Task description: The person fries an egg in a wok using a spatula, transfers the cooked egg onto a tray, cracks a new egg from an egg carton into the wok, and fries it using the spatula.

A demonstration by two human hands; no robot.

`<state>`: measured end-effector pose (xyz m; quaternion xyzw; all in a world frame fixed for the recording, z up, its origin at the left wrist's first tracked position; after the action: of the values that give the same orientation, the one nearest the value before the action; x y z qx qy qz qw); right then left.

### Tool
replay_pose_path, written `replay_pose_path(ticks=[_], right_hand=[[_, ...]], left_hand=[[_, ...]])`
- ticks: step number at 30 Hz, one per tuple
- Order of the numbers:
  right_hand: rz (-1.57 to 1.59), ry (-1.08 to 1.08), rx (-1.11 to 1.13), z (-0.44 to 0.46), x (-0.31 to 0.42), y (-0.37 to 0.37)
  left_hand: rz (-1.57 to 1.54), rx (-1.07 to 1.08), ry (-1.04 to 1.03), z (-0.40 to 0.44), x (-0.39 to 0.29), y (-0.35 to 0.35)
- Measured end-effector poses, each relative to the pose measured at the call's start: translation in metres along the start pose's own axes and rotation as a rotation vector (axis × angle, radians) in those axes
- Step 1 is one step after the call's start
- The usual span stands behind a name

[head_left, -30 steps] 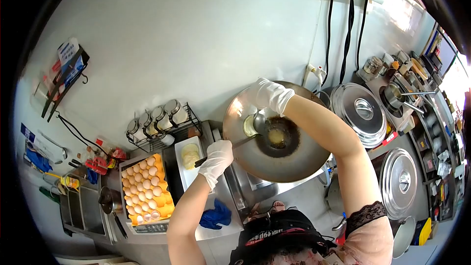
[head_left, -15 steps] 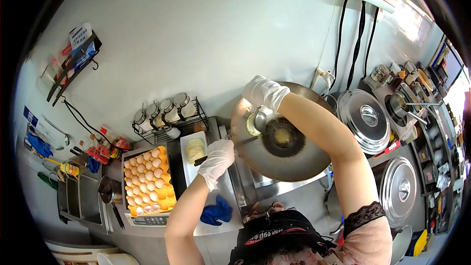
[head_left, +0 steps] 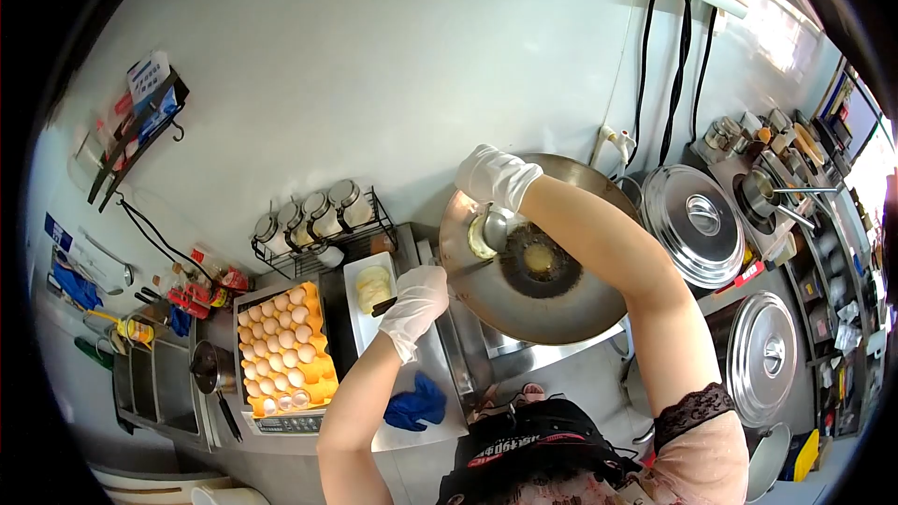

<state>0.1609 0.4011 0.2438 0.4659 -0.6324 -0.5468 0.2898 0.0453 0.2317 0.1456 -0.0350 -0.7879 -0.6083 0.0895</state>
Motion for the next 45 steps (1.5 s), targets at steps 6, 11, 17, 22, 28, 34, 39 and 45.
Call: replay_pose_path(ticks=[6, 11, 17, 22, 28, 34, 39, 45], right_hand=[[0.025, -0.002, 0.044, 0.007, -0.003, 0.001], [0.006, 0.0, 0.011, 0.01, -0.008, -0.007], [-0.013, -0.002, -0.013, 0.018, -0.006, -0.013], [-0.027, -0.023, -0.009, 0.022, 0.014, 0.004], [0.003, 0.009, -0.015, 0.024, 0.024, 0.013], [-0.063, 0.017, -0.029, 0.015, 0.035, 0.024], [-0.069, 0.015, -0.047, 0.01, 0.037, 0.027], [-0.077, 0.002, -0.065, 0.004, 0.039, 0.031]], left_hand=[[0.014, 0.01, -0.006, 0.001, -0.001, 0.003], [0.039, 0.026, -0.02, 0.0, -0.001, 0.007], [0.048, 0.018, -0.038, -0.004, -0.002, 0.01], [0.053, 0.029, -0.043, -0.004, -0.005, 0.01], [0.059, 0.014, -0.045, -0.002, -0.01, 0.008], [0.006, -0.033, -0.041, 0.008, -0.017, -0.002], [-0.041, -0.032, -0.063, 0.014, -0.024, -0.004], [-0.003, -0.074, -0.088, 0.021, -0.033, -0.006]])
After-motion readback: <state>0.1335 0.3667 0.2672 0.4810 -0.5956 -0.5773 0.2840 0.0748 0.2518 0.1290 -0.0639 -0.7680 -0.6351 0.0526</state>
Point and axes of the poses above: each hand's wrist, its own z-axis towards the middle knuckle, its own y-axis out of the back of the hand, x = y × z, the point moved 1 cm from there along z, towards the middle knuckle, and after that the axes turned 14 degrees about z, right-handed, at the moved point
